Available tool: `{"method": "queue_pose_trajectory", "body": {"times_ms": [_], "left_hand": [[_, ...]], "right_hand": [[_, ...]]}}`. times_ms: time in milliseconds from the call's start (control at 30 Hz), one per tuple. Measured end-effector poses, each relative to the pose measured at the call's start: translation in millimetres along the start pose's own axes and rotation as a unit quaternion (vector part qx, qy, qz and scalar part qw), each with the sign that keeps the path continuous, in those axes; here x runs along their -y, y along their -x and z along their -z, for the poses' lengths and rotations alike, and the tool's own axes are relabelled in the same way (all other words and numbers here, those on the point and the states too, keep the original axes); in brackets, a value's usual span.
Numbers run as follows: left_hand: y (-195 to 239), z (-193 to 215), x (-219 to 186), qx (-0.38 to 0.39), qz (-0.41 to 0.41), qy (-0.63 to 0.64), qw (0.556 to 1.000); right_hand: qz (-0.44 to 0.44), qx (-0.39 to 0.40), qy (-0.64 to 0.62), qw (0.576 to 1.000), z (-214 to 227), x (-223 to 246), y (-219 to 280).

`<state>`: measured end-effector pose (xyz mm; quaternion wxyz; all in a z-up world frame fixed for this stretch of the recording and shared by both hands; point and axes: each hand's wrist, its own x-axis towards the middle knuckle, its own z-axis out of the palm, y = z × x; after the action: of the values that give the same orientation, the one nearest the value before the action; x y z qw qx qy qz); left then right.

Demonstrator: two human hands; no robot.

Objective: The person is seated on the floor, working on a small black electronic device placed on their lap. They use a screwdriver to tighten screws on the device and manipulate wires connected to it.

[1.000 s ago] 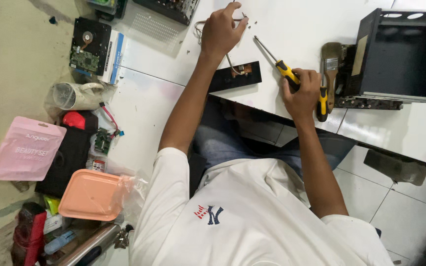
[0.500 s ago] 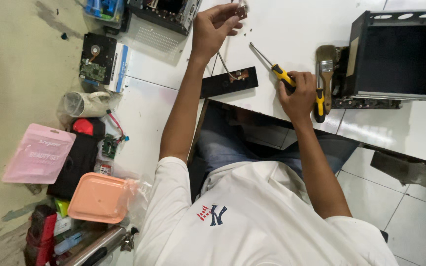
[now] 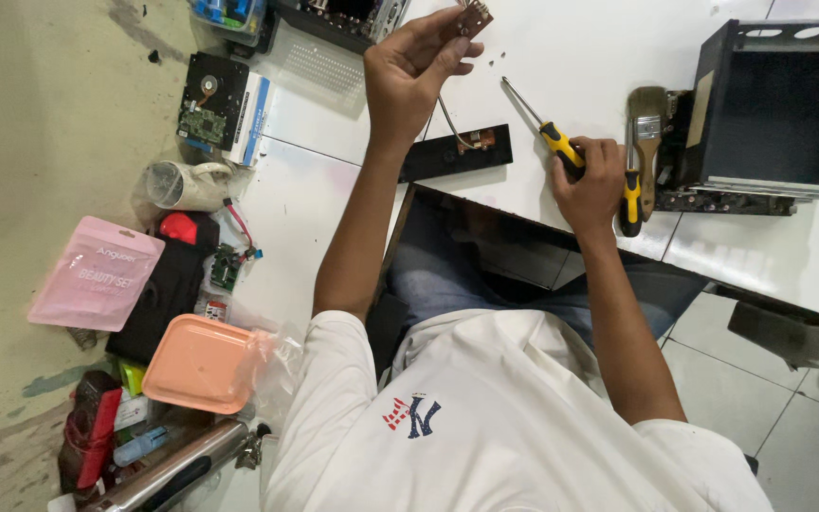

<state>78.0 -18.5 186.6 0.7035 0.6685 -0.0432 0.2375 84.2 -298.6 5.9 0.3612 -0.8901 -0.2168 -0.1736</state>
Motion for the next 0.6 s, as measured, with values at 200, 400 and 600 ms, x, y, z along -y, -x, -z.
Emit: {"method": "queue_pose_trajectory", "body": {"times_ms": [200, 400, 600], "left_hand": [[21, 10, 2, -0.056, -0.363, -0.368, 0.854], [63, 9, 2, 0.01, -0.392, -0.373, 0.841], [91, 10, 24, -0.028, -0.366, -0.375, 0.851]], "right_hand": [[0.06, -0.116, -0.039, 0.991, 20, 32, -8], [-0.079, 0.063, -0.471, 0.876, 35, 111, -43], [-0.116, 0.161, -0.504, 0.841, 20, 150, -80]]}}
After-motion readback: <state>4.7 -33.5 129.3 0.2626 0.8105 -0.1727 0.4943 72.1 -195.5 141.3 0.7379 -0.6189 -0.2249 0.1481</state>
